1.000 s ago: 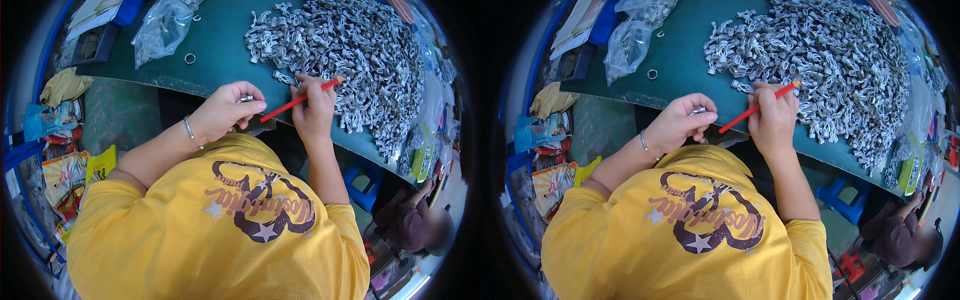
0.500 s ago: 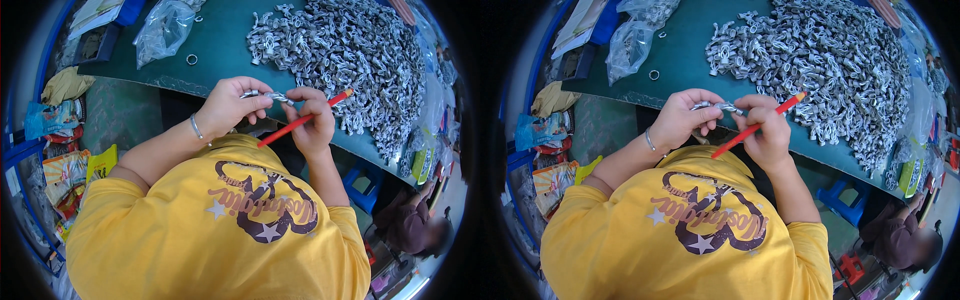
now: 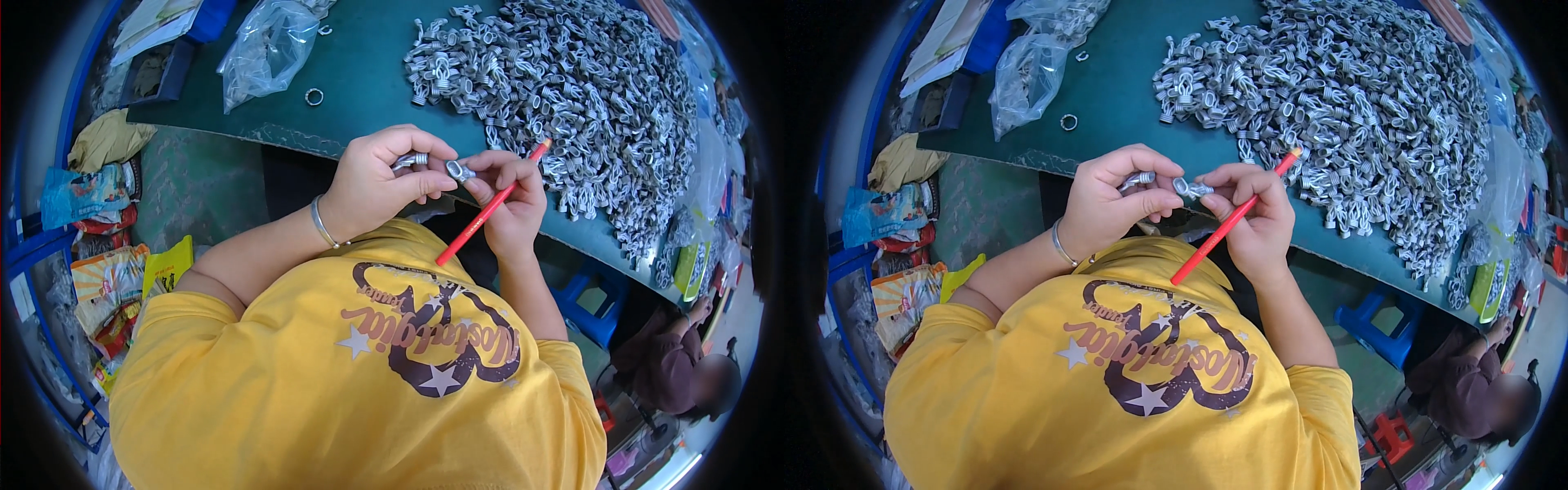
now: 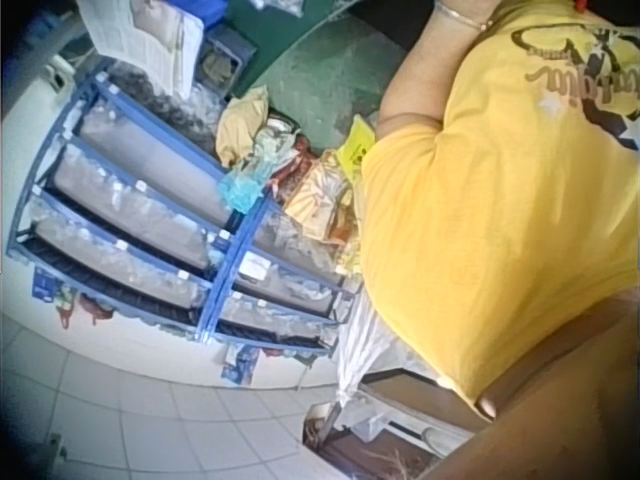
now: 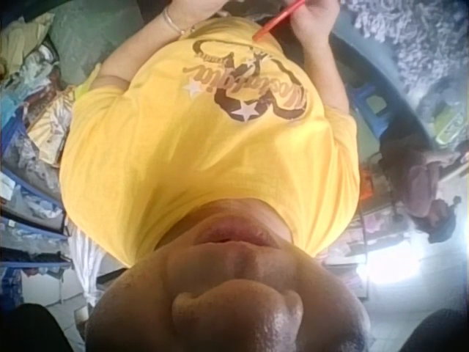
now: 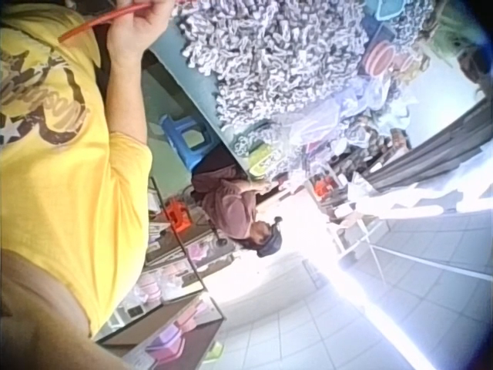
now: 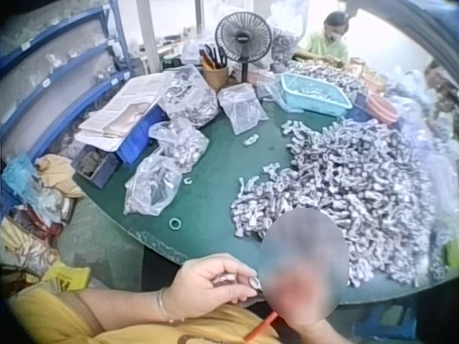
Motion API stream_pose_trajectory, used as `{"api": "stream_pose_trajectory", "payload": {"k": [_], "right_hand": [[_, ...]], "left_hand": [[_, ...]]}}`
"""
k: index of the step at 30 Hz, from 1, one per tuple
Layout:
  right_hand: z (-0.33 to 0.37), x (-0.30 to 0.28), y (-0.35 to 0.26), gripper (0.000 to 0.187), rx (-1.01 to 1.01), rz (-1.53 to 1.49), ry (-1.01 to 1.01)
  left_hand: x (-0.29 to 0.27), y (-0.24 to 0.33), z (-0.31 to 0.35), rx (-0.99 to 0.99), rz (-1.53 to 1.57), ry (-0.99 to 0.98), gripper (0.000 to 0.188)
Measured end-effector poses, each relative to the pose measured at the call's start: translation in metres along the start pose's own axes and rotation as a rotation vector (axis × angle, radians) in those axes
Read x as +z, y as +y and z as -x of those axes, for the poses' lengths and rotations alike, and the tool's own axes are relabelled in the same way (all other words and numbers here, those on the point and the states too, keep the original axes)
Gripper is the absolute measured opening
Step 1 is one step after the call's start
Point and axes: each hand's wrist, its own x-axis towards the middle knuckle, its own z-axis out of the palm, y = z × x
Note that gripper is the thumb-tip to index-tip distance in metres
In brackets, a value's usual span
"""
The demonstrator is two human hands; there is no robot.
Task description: The person picks up small metal pieces from a pile and joins them together by hand and with a red tool, repeating this process for multiple sets of components.
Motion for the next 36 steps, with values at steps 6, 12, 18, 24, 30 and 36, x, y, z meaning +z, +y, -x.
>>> {"api": "stream_pose_trajectory", "payload": {"k": [6,12,18,24,30,36], "right_hand": [[0.0,0.01,-0.011,0.036,-0.342,0.22,0.132],[-0.001,0.016,-0.025,0.035,-0.503,0.417,-0.174],[-0.003,-0.024,-0.018,0.025,-0.459,0.994,0.098],[-0.021,-0.024,-0.015,0.019,-0.445,1.354,-0.045],[-0.011,-0.01,-0.025,0.022,0.026,0.303,0.19],[0.0,-0.001,-0.039,0.022,0.247,-0.161,0.114]], "left_hand": [[0.0,-0.002,0.001,-0.192,0.109,0.061,0.018],[-0.002,-0.008,0.005,-0.615,0.786,-0.094,0.029],[-0.031,-0.033,0.033,-0.91,0.618,-0.16,0.029],[-0.029,-0.062,0.028,-0.951,0.457,0.057,0.029],[-0.015,-0.017,0.018,-0.628,0.203,-0.218,0.031],[0.005,0.005,-0.002,-0.331,0.332,0.004,0.022]]}}
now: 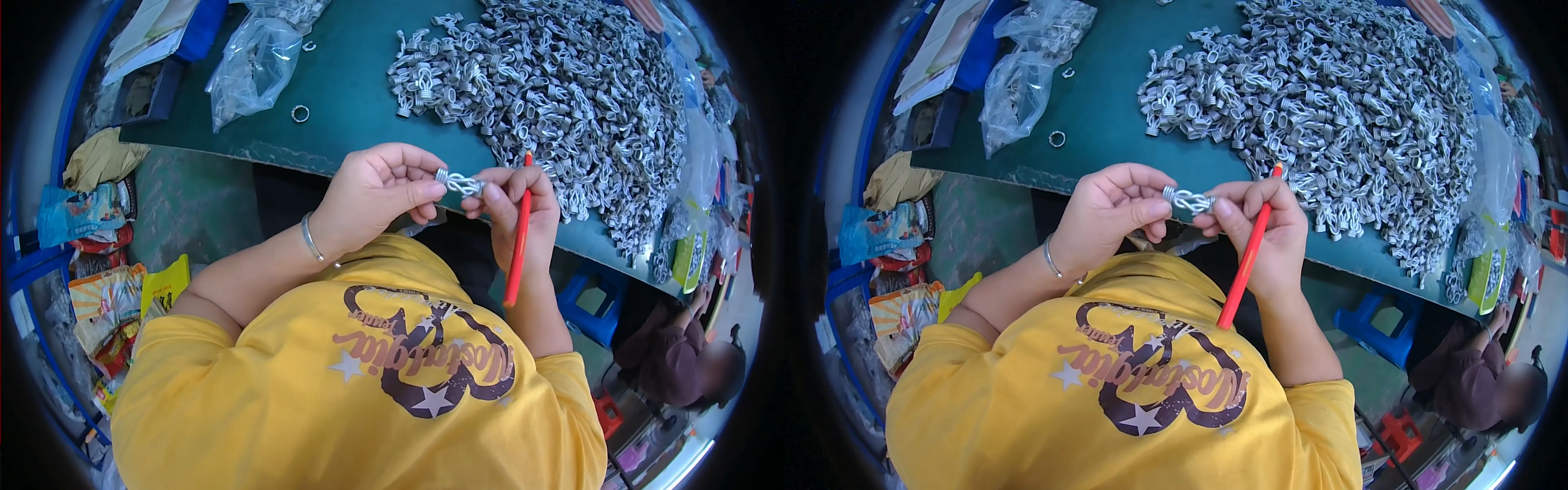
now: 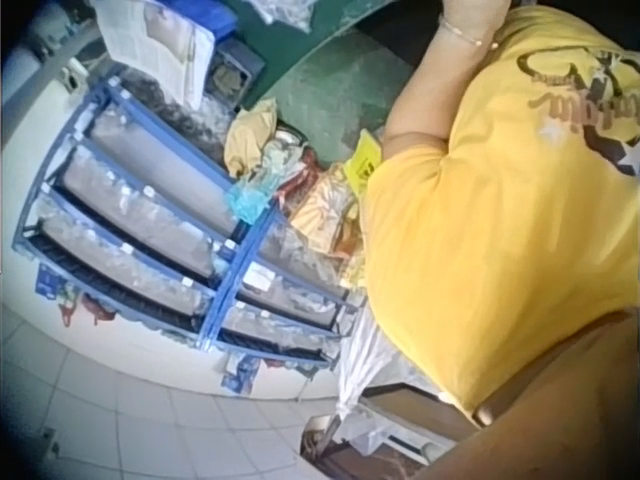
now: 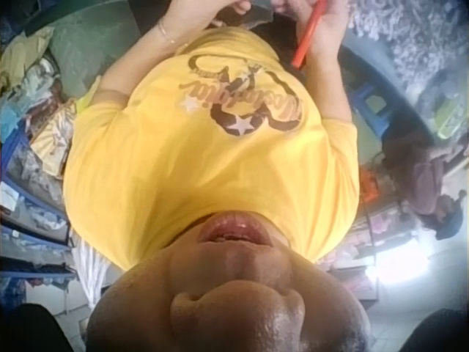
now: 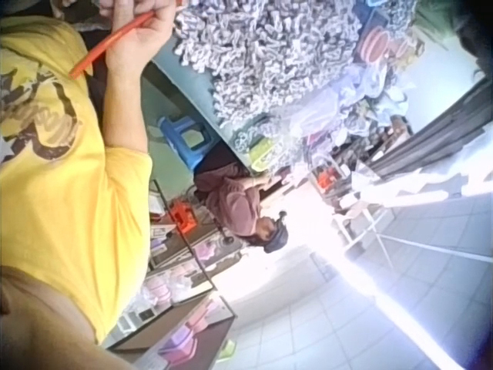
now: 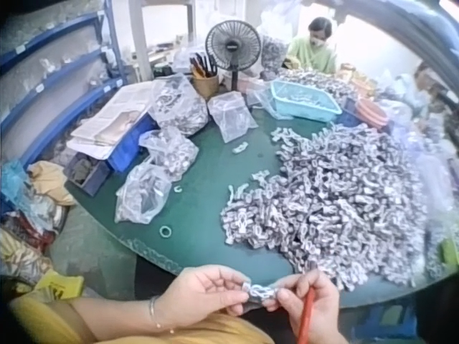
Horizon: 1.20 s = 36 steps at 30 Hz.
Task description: The person picks up small metal pieces from a pile and joins them together by hand and with a red tool, repeating this process for multiple sets of components.
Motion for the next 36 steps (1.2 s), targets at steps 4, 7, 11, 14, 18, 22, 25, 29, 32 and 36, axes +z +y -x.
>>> {"api": "stream_pose_trajectory", "payload": {"k": [4,7,11,14,18,22,25,29,32,36], "right_hand": [[0.001,-0.006,0.012,0.024,-0.1,-0.024,-0.11],[0.004,-0.005,0.016,0.029,-0.253,0.176,-0.074],[0.002,-0.002,0.013,0.031,-0.444,0.29,-0.05],[0.001,-0.002,0.01,0.034,-0.662,0.487,-0.081],[0.001,0.002,0.0,0.03,-0.687,0.575,-0.248],[0.003,-0.043,-0.001,0.026,-0.642,0.919,0.237],[0.006,-0.055,0.001,0.027,-0.643,1.15,0.277],[0.008,-0.049,0.012,0.031,-0.626,1.432,0.215],[0.014,-0.049,0.013,0.027,-0.637,1.416,0.229],[0.02,-0.041,0.008,0.022,-0.32,0.743,0.321]], "left_hand": [[0.003,0.003,0.002,0.127,-0.156,0.004,0.019],[0.003,-0.001,0.002,0.36,-0.309,-0.024,0.016],[0.001,0.0,0.003,0.263,-0.278,0.011,0.015],[-0.002,-0.004,-0.002,-0.008,-0.062,-0.002,0.017],[0.004,0.002,-0.01,-0.432,0.424,-0.093,0.021],[-0.002,-0.006,-0.012,-0.441,0.324,-0.069,0.011],[-0.008,-0.011,-0.014,-0.411,0.268,-0.123,0.01],[0.004,-0.016,-0.014,-0.39,0.165,-0.1,0.011],[0.009,-0.011,-0.012,-0.336,-0.024,-0.089,0.013],[0.006,-0.016,-0.014,-0.292,-0.081,-0.08,0.012]]}}
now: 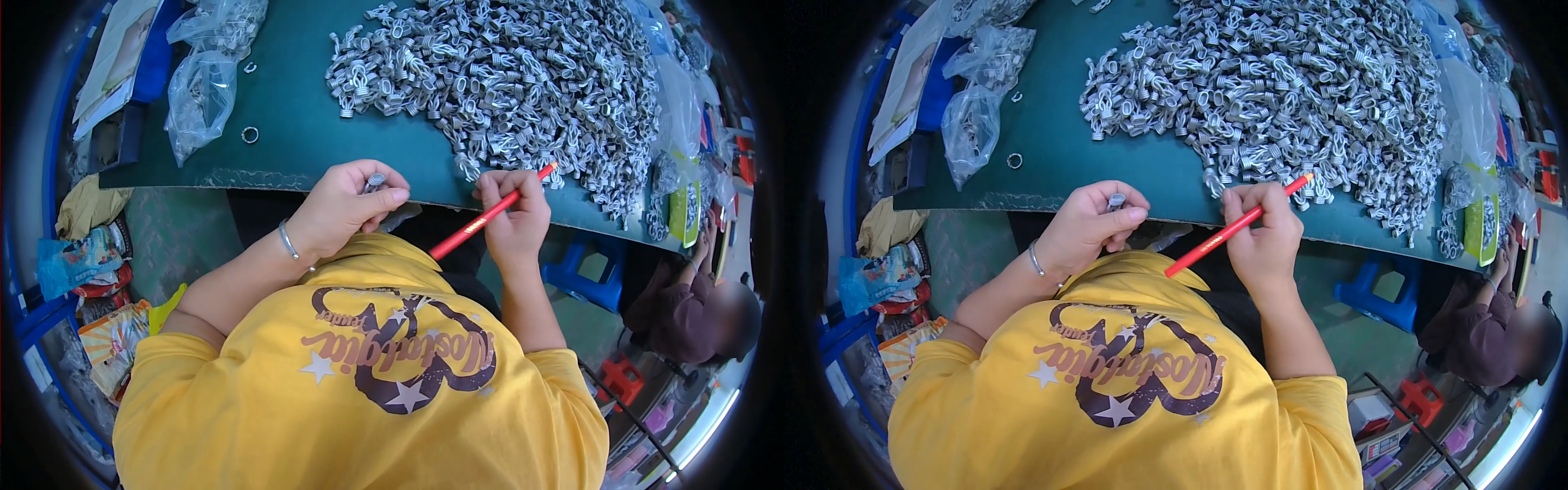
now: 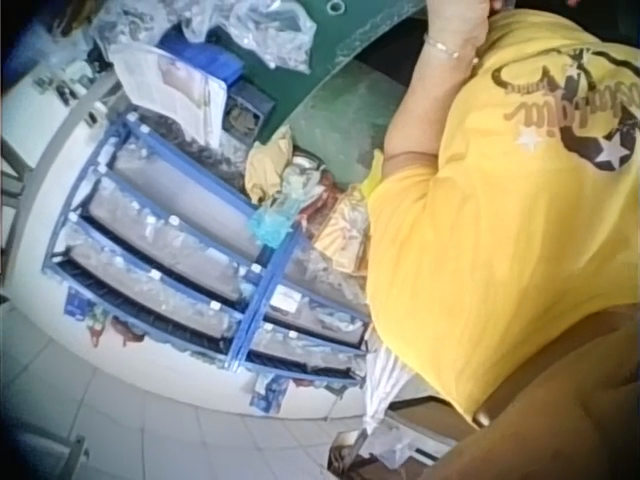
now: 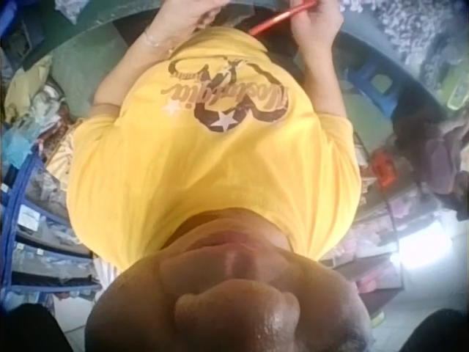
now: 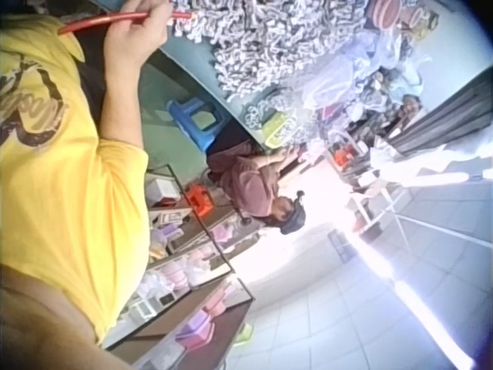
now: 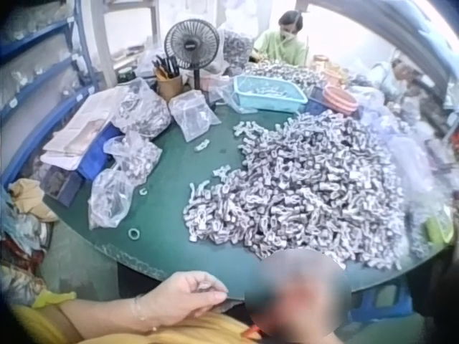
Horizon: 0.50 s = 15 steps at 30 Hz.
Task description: The person picks up small metal pieces from a pile and joins them together by hand and with a red tool, repeating this process for multiple sets of components.
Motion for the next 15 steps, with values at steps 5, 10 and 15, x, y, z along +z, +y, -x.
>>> {"api": "stream_pose_trajectory", "payload": {"k": [5,10,15], "right_hand": [[-0.001,0.005,-0.014,0.022,0.329,-0.522,-0.131],[0.005,0.019,-0.01,0.021,0.312,-0.713,-0.237],[0.008,0.025,-0.005,0.026,0.134,-0.562,-0.186]], "left_hand": [[0.013,0.008,-0.004,0.074,0.027,0.029,0.026],[0.017,0.015,0.001,0.245,-0.069,0.064,0.019],[0.014,0.01,0.003,0.449,-0.227,0.078,0.016]]}}
